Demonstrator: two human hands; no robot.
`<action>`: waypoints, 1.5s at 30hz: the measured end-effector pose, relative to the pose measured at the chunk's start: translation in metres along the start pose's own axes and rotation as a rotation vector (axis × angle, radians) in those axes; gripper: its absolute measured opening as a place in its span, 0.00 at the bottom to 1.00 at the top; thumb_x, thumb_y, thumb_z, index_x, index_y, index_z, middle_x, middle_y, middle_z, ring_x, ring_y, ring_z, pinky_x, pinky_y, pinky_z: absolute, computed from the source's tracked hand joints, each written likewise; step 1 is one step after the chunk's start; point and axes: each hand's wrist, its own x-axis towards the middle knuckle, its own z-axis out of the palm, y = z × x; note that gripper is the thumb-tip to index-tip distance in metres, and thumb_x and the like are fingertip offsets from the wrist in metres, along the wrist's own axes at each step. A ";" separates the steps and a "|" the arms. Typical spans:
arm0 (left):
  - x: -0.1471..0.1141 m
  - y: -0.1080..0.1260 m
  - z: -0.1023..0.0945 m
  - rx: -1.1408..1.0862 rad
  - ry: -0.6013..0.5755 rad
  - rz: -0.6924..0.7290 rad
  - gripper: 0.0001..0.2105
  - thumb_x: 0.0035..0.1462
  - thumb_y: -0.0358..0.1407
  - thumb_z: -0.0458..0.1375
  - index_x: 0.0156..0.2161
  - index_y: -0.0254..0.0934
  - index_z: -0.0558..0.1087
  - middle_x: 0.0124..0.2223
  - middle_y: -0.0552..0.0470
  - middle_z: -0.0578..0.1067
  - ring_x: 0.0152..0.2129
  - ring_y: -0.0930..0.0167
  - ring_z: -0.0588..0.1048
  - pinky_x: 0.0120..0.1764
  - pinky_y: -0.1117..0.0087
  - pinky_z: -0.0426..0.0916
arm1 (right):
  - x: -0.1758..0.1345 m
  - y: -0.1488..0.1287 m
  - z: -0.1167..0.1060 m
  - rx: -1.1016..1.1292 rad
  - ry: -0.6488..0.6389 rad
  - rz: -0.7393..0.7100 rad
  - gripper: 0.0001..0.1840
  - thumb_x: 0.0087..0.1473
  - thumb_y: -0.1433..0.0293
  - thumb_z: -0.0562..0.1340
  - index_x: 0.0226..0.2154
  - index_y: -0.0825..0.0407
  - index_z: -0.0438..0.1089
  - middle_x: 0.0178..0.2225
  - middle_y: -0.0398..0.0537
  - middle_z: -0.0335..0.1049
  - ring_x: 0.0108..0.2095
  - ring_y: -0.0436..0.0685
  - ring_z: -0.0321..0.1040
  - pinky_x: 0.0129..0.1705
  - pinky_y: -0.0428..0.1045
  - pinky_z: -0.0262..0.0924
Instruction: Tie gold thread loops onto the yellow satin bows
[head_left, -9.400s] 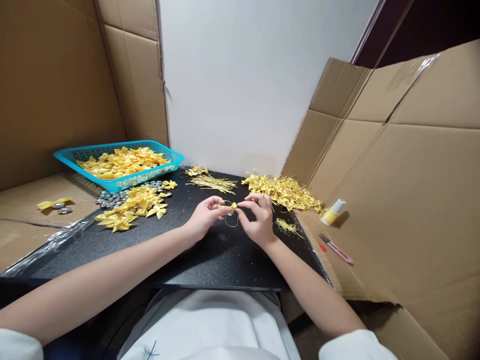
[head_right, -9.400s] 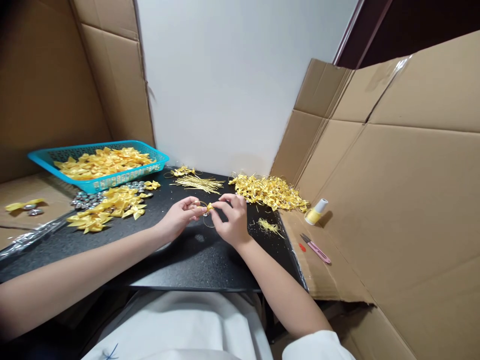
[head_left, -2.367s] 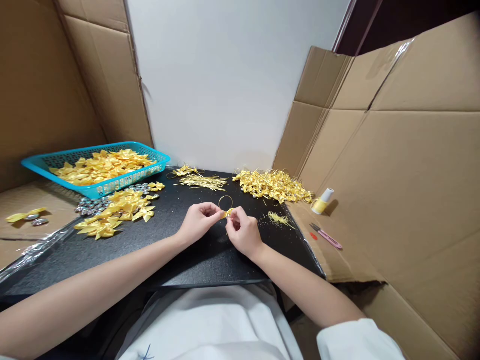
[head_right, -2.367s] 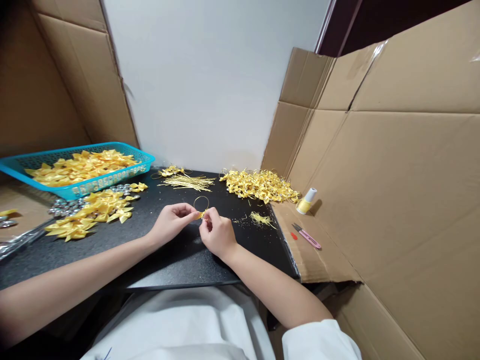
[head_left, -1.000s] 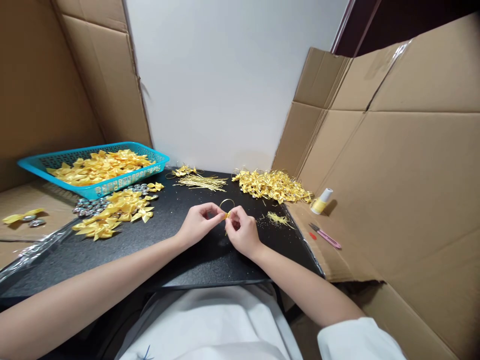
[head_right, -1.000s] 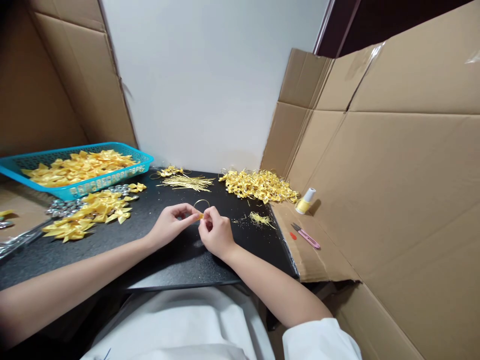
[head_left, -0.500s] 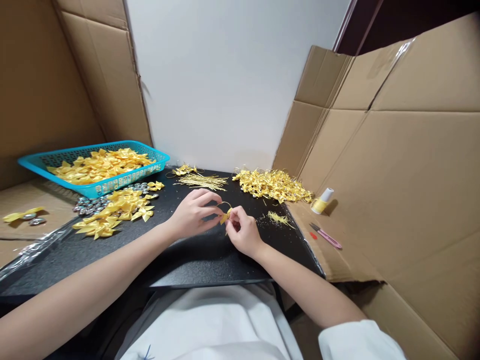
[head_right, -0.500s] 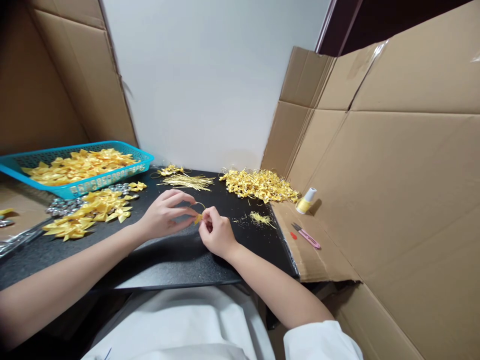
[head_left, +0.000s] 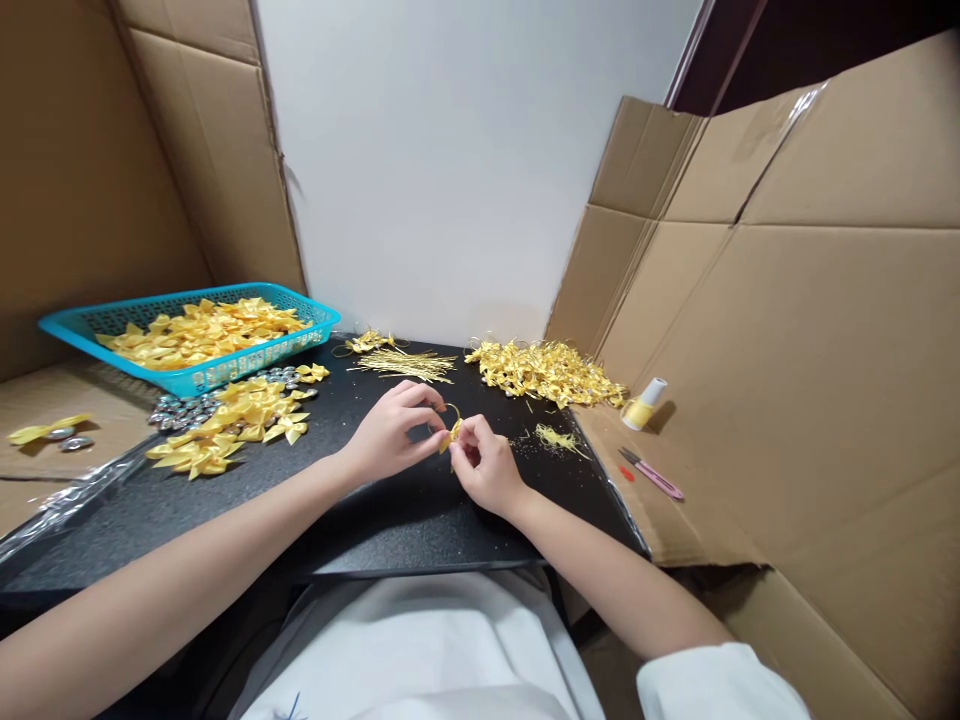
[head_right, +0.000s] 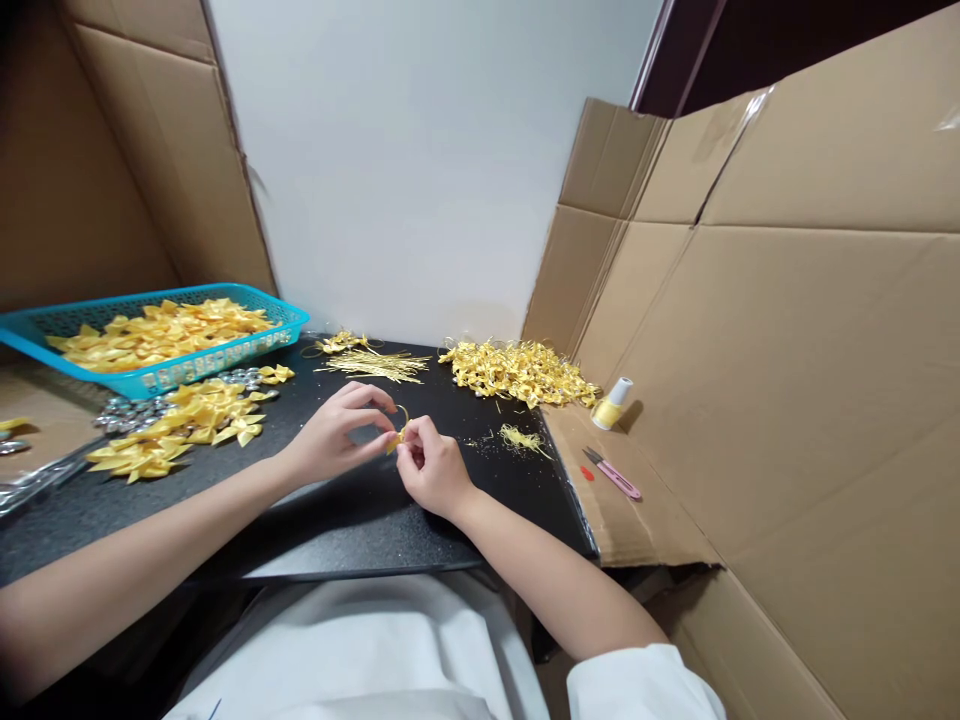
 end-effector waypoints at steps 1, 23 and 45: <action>0.000 -0.001 0.000 -0.023 -0.009 -0.016 0.11 0.56 0.38 0.55 0.27 0.38 0.75 0.37 0.48 0.73 0.36 0.67 0.69 0.42 0.65 0.65 | 0.000 0.000 0.000 -0.003 0.001 -0.003 0.04 0.52 0.71 0.54 0.30 0.48 0.55 0.19 0.35 0.57 0.17 0.47 0.57 0.23 0.42 0.53; -0.001 -0.006 0.004 -0.042 -0.066 0.026 0.10 0.60 0.35 0.52 0.31 0.37 0.73 0.39 0.48 0.73 0.37 0.68 0.68 0.42 0.65 0.63 | 0.001 0.000 0.000 0.084 0.025 0.059 0.06 0.52 0.69 0.55 0.29 0.48 0.52 0.18 0.35 0.56 0.17 0.47 0.55 0.23 0.43 0.52; -0.003 -0.003 0.003 -0.172 -0.045 -0.053 0.09 0.59 0.40 0.56 0.32 0.37 0.73 0.37 0.49 0.73 0.37 0.68 0.69 0.42 0.65 0.63 | 0.005 0.012 0.004 0.537 -0.027 0.186 0.10 0.54 0.66 0.58 0.32 0.48 0.53 0.21 0.34 0.60 0.22 0.47 0.58 0.28 0.45 0.54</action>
